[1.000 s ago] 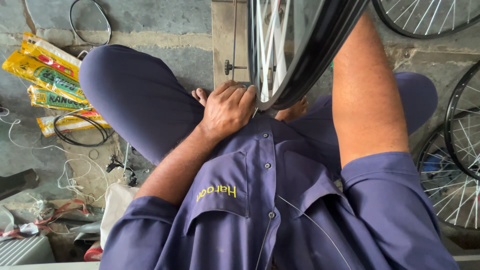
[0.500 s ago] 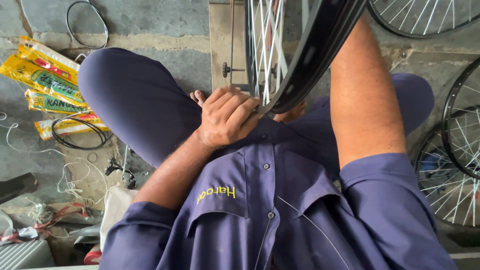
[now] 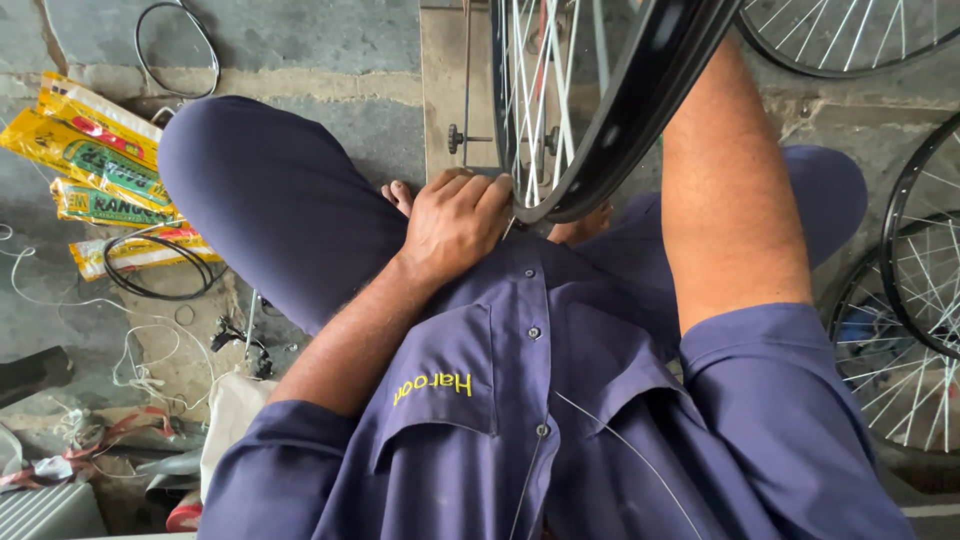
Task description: The person works on a bicycle wheel mounted on a truing stand, using their hands to turn the wheel and a pair of pliers to adjust the tension of the spokes.
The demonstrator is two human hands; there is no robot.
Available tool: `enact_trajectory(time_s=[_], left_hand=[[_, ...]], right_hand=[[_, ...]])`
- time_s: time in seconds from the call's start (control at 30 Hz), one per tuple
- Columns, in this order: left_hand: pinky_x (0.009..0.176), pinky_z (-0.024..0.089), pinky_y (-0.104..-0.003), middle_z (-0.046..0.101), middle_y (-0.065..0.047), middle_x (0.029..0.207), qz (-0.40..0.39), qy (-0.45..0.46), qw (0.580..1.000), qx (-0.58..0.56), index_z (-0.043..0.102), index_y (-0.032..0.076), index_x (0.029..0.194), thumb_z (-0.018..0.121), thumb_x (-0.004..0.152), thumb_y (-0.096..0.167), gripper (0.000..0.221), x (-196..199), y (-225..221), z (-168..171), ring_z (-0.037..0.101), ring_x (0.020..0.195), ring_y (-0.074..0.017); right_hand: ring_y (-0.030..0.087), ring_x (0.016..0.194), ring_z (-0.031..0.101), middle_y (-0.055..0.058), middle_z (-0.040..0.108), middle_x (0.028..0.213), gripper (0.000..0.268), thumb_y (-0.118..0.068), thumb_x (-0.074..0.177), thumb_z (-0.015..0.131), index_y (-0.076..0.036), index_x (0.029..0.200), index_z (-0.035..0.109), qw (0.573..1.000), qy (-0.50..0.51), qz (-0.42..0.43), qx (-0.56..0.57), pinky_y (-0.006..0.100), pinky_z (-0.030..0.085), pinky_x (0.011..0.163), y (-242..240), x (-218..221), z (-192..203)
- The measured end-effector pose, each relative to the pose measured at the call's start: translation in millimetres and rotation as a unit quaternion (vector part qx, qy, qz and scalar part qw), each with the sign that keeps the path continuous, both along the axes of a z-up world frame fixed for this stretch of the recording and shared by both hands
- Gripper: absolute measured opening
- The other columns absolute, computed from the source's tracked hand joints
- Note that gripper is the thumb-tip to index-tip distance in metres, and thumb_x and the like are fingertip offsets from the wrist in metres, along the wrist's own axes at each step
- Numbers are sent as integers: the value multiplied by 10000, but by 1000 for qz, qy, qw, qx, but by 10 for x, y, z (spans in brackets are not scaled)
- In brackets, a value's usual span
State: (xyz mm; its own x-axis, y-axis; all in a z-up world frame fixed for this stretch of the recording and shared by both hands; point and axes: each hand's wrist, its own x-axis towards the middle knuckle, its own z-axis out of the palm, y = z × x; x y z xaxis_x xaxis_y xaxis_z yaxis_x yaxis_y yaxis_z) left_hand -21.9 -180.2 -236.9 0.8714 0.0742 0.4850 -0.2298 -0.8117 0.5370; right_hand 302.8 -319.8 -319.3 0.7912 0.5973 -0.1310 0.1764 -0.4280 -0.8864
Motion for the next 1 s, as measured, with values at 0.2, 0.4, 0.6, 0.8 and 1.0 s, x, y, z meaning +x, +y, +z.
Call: enact_trajectory(time_s=[0.2,0.4,0.6,0.8,1.0], left_hand=[[836,538,-415,639,-85,847,6,60,998,5,637,28,1085,765,896,153,260,40,-22,-151,681,817,-287],[732,524,-469,719,-147,949,-8,197,978,-67,680,69,1169,783,847,287,401,124,292,17,698,851,-364],[995,534,-432,645,-238,1326,88,148,905,-389,519,1,1405,767,962,483,701,916,563,-539,654,1223,-360],[1049,520,-439,612,-291,1351,-24,197,860,-469,350,-29,1512,846,827,509,1002,982,473,-804,621,1275,-383],[1029,544,-435,666,-268,1307,9,189,882,-431,384,11,1519,853,823,532,988,972,493,-660,667,1241,-379]], right_hand=[[184,1005,679,99,719,1125,249,-137,1068,673,27,1255,651,1000,9,2,11,321,549,872,-89,-103,-24],[178,1018,679,96,719,1139,253,-133,1071,675,28,1265,650,996,43,40,65,318,550,885,110,18,-28],[173,1031,678,92,720,1153,257,-129,1074,678,29,1275,648,976,177,110,59,315,552,897,-165,-744,52],[175,1062,711,65,740,1140,376,-55,906,718,-20,1276,658,977,205,-14,65,309,585,926,-332,-1303,59],[115,852,654,43,713,1023,318,-15,967,711,-26,1283,679,981,179,-27,66,252,533,715,-263,-1454,138]])
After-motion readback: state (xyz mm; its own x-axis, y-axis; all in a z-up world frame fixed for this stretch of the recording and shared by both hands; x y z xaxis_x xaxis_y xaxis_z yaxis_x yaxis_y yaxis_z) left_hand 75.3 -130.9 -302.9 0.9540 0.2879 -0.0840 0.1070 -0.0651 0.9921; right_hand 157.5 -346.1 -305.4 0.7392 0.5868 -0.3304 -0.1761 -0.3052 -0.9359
